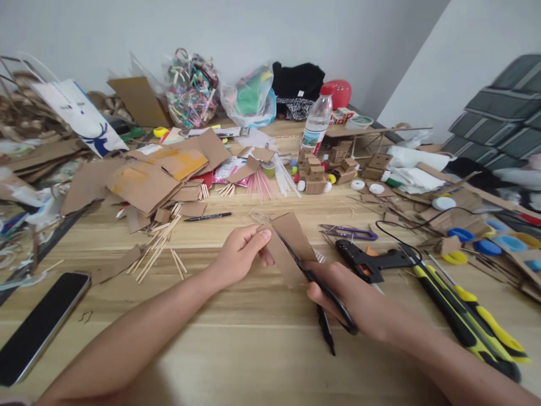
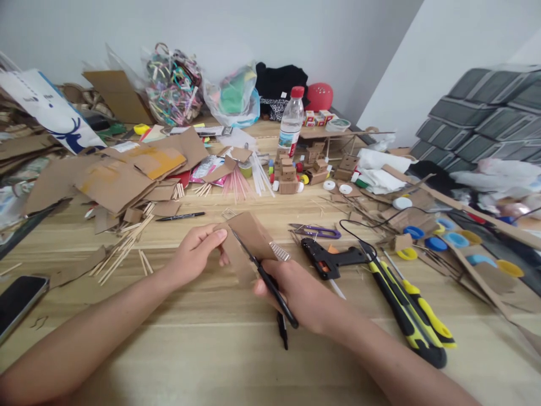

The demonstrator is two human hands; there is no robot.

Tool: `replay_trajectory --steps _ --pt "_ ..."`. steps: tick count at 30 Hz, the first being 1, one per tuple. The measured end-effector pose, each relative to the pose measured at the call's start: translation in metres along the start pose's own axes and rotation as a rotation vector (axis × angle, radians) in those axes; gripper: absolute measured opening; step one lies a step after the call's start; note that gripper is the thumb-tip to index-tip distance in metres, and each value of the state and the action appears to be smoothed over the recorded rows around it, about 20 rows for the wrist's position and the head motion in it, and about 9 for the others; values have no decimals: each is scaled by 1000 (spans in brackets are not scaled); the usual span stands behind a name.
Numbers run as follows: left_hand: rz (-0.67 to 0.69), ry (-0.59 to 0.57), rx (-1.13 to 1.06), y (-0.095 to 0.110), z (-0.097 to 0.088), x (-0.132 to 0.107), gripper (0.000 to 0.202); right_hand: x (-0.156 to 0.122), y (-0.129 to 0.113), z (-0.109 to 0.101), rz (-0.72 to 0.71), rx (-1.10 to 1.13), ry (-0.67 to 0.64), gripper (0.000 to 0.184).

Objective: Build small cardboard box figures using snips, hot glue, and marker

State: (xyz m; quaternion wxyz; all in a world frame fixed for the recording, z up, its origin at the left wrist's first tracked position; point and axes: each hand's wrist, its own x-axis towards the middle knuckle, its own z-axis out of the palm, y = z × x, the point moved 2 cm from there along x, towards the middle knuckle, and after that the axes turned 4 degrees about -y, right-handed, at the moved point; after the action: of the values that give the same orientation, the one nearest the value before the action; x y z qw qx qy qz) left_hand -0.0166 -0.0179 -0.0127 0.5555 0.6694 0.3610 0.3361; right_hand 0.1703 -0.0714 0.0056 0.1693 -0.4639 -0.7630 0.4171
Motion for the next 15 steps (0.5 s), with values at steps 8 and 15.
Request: replay_trajectory --steps 8,15 --pt "-48 -113 -18 -4 14 -4 58 0 4 4 -28 79 9 61" --pt "-45 -49 60 -8 1 4 58 3 17 6 157 285 14 59"
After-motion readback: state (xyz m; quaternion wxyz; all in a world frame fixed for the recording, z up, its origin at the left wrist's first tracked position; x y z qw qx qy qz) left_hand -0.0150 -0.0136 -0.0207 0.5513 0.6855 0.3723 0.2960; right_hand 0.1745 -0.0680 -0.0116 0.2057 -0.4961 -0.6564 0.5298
